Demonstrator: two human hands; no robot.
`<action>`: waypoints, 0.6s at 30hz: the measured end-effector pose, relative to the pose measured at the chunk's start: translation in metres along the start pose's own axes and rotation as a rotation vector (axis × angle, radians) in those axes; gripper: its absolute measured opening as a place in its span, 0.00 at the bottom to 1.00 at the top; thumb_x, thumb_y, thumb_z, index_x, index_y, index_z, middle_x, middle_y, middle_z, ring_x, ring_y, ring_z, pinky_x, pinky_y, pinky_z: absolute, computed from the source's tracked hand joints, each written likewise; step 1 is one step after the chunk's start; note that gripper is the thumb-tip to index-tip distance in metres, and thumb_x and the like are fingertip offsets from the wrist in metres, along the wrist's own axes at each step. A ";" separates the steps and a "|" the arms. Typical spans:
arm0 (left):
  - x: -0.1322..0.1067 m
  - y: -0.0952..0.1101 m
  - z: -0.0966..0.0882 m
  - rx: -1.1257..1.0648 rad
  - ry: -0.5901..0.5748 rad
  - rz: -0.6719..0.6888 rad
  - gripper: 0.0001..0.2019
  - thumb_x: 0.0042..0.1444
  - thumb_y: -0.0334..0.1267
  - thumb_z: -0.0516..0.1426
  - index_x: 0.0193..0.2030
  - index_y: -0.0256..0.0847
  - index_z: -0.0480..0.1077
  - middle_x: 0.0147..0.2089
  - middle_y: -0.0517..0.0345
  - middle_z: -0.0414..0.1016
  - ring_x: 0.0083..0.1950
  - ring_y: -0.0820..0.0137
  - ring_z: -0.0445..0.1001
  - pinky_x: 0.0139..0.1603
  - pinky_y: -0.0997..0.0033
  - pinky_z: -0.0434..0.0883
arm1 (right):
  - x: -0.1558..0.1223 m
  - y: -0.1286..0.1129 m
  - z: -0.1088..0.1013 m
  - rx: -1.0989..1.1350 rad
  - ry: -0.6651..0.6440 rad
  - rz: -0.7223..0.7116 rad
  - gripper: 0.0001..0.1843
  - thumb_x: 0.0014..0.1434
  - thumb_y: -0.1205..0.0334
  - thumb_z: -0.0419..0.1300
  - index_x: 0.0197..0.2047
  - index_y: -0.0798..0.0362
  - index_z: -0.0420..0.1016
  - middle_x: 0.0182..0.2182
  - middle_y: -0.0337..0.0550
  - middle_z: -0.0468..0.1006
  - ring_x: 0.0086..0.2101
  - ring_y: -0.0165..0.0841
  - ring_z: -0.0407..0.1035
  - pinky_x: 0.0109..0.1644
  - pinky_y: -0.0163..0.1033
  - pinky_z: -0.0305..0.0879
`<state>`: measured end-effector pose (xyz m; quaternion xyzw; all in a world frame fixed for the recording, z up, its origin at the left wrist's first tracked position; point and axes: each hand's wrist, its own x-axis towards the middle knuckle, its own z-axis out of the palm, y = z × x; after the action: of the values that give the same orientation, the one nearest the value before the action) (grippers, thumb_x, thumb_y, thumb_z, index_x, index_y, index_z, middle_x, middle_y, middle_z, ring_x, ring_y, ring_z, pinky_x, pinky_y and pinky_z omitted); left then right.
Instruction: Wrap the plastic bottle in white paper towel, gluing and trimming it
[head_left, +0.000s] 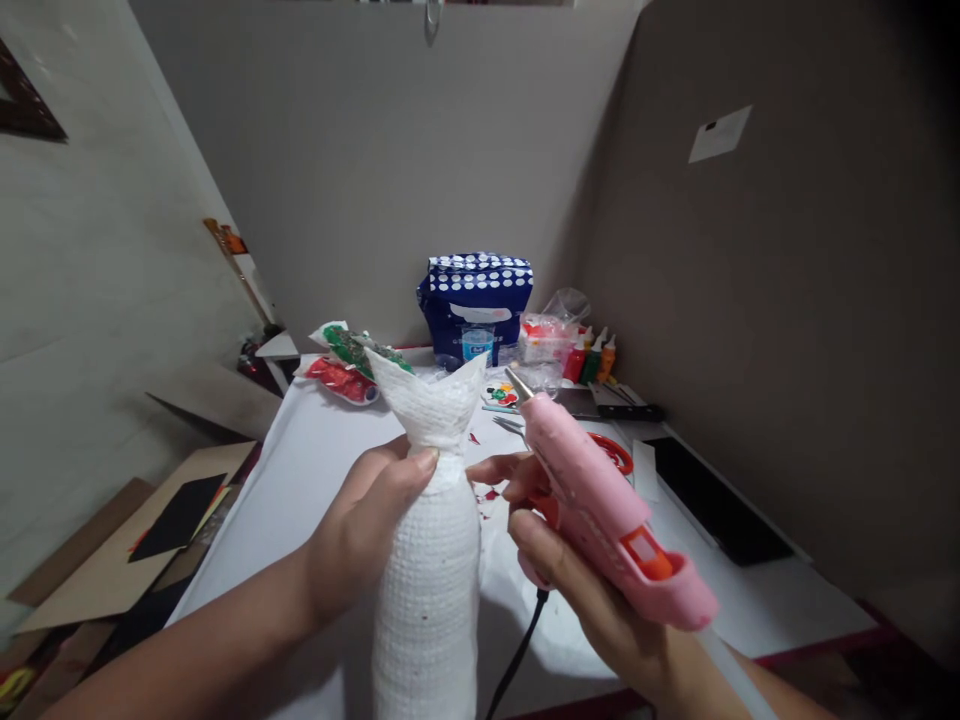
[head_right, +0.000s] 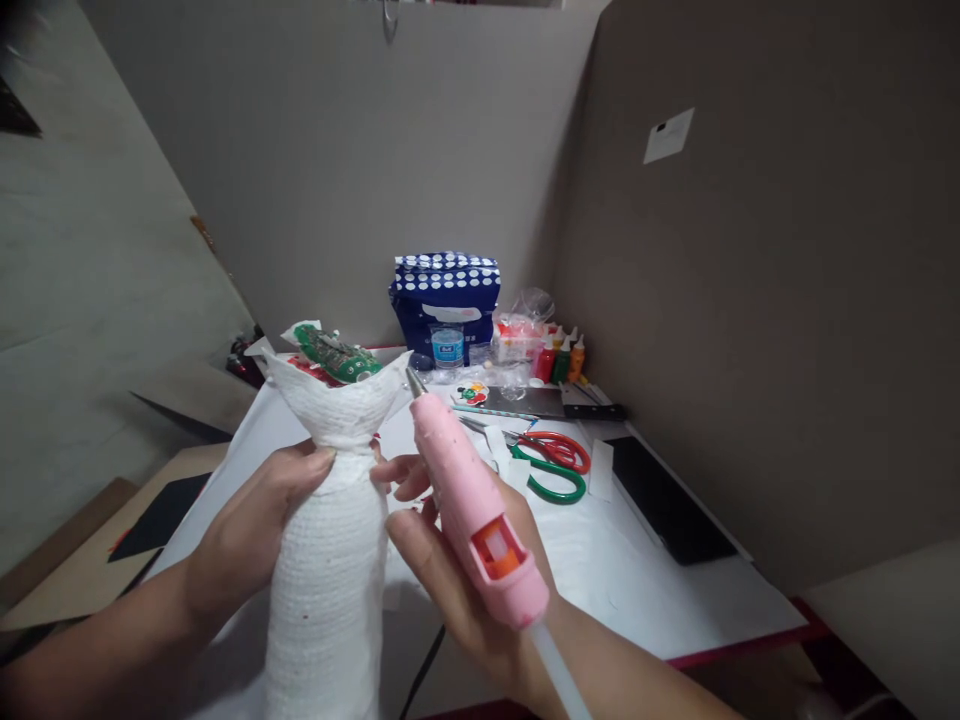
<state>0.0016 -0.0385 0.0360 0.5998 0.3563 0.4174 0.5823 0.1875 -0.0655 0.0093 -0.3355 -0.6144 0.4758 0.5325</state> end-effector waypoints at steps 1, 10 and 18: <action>0.000 0.000 0.000 0.023 0.016 0.002 0.18 0.65 0.44 0.48 0.45 0.35 0.75 0.45 0.48 0.76 0.39 0.63 0.71 0.31 0.71 0.67 | 0.000 -0.001 0.000 -0.028 -0.008 -0.012 0.04 0.62 0.57 0.59 0.41 0.45 0.68 0.48 0.44 0.75 0.28 0.31 0.66 0.23 0.35 0.60; 0.003 0.002 0.002 0.070 0.014 0.025 0.16 0.65 0.42 0.48 0.33 0.37 0.72 0.30 0.56 0.73 0.29 0.69 0.67 0.30 0.72 0.66 | -0.001 0.002 0.000 -0.001 -0.022 -0.083 0.17 0.61 0.60 0.60 0.54 0.40 0.68 0.48 0.46 0.75 0.46 0.41 0.69 0.32 0.39 0.68; 0.002 0.002 -0.003 0.079 0.170 0.006 0.18 0.63 0.45 0.50 0.34 0.36 0.76 0.35 0.51 0.77 0.36 0.64 0.70 0.31 0.72 0.67 | 0.003 0.026 -0.004 0.191 0.117 0.085 0.15 0.63 0.50 0.58 0.29 0.50 0.68 0.24 0.37 0.66 0.23 0.28 0.57 0.25 0.35 0.56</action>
<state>-0.0007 -0.0358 0.0378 0.5859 0.4189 0.4540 0.5246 0.1884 -0.0534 -0.0141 -0.3361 -0.5195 0.5338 0.5763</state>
